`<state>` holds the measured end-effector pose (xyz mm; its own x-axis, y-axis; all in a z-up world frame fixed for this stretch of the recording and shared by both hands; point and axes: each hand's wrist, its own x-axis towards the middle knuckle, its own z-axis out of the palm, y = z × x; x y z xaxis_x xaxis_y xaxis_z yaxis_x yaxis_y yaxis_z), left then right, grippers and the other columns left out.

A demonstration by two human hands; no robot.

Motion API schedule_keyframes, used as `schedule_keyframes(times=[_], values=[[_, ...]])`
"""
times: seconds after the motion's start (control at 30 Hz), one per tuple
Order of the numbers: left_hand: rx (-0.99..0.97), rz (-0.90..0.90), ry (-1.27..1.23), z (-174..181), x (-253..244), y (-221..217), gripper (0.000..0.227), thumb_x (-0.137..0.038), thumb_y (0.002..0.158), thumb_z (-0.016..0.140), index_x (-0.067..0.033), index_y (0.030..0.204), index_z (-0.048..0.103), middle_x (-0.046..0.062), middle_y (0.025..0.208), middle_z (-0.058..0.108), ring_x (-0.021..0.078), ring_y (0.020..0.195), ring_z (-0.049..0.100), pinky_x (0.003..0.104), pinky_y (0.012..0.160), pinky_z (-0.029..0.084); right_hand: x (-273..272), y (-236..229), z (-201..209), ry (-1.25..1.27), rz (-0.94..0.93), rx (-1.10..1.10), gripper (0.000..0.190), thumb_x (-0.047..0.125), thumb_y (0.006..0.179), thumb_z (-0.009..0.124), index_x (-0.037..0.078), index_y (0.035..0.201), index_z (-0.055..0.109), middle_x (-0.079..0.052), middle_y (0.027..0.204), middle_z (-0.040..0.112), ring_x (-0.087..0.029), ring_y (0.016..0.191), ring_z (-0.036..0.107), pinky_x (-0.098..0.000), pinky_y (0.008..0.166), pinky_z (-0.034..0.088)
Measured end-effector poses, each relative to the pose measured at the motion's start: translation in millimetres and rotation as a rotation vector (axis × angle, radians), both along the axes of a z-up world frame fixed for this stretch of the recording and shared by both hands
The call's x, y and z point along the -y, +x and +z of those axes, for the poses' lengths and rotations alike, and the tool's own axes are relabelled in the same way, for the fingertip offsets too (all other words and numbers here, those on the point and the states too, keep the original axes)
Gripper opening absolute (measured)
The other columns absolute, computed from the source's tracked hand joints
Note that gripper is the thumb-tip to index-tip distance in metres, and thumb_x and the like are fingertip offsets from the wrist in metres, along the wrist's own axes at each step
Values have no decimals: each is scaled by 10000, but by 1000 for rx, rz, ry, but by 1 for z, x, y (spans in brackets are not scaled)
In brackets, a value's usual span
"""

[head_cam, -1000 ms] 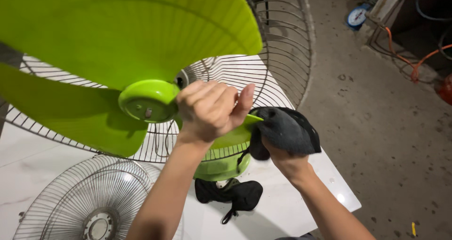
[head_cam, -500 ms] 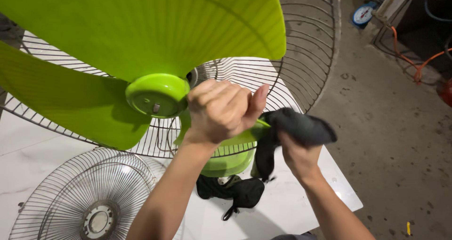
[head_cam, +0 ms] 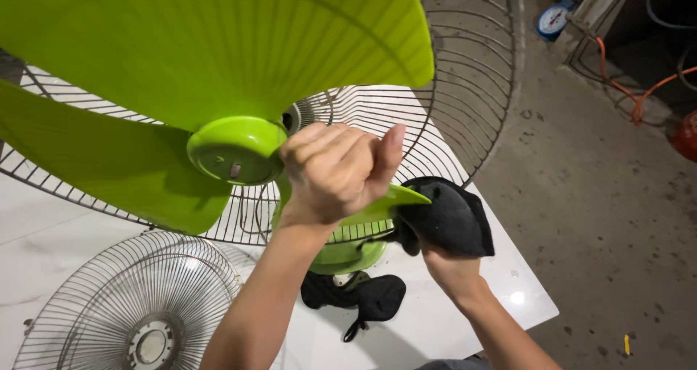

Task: The person wipes the blades and central hub of a green pedestal fan using a dark cloth. They rotate the fan head to access each blade and continue wiping until the end of the clip.

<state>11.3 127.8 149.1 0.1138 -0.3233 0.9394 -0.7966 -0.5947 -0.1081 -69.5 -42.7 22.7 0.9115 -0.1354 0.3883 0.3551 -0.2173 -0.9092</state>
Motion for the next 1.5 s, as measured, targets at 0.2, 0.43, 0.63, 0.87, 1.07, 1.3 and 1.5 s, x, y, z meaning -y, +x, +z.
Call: schedule_keyframes(times=[0.2, 0.43, 0.63, 0.87, 1.07, 1.3, 1.5], values=[[-9, -3, 6, 0, -1, -4, 410, -58, 1010, 703, -109, 628, 562, 19, 654, 639, 165, 567, 627, 308, 537, 360, 13, 13, 12, -320, -57, 304, 233, -54, 862, 659, 25, 1079, 684, -110, 962, 707, -252, 855, 704, -344, 750, 563], [14, 12, 26, -10, 1, 1, 470, -29, 964, 691, -133, 539, 520, 7, 534, 587, 139, 439, 551, 293, 452, 317, 14, 22, 53, -509, -53, 414, 199, -46, 797, 695, 42, 975, 708, -106, 884, 699, -279, 808, 681, -369, 758, 552], [-59, -93, 184, -41, -16, -3, 529, -78, 939, 711, -181, 500, 434, -2, 438, 463, 166, 366, 443, 334, 451, 333, 31, 28, 45, -285, -355, 808, 100, -99, 983, 692, -19, 1041, 703, -139, 1066, 677, -264, 966, 676, -357, 929, 535], [-57, -58, 556, -78, -54, 11, 407, -164, 844, 735, -174, 502, 514, -16, 459, 530, 165, 412, 532, 328, 434, 386, 60, 28, 20, -16, -338, 808, 104, -96, 1010, 719, -3, 1036, 679, -72, 1081, 676, -193, 1011, 645, -293, 995, 500], [-160, -7, 1007, -100, -99, 26, 328, -243, 1003, 586, -163, 690, 649, -15, 555, 611, 162, 503, 606, 338, 532, 482, 63, 24, 65, -203, -148, 709, 175, -93, 955, 752, -11, 1092, 680, -77, 1082, 682, -186, 971, 681, -308, 942, 544], [-181, 11, 1050, -90, -109, 24, 464, -315, 965, 558, -146, 540, 638, 3, 513, 631, 242, 446, 594, 383, 605, 540, 48, 32, 143, -827, 45, 820, 295, -38, 834, 761, 63, 1110, 724, -156, 1100, 655, -329, 1027, 653, -434, 934, 526], [-212, -9, 1111, -76, -110, 17, 404, -270, 931, 618, -145, 547, 617, 2, 495, 609, 220, 459, 615, 391, 517, 537, 38, 48, 141, -415, 31, 509, 286, 18, 904, 742, -5, 1175, 653, -123, 1019, 719, -230, 884, 718, -359, 797, 581]])
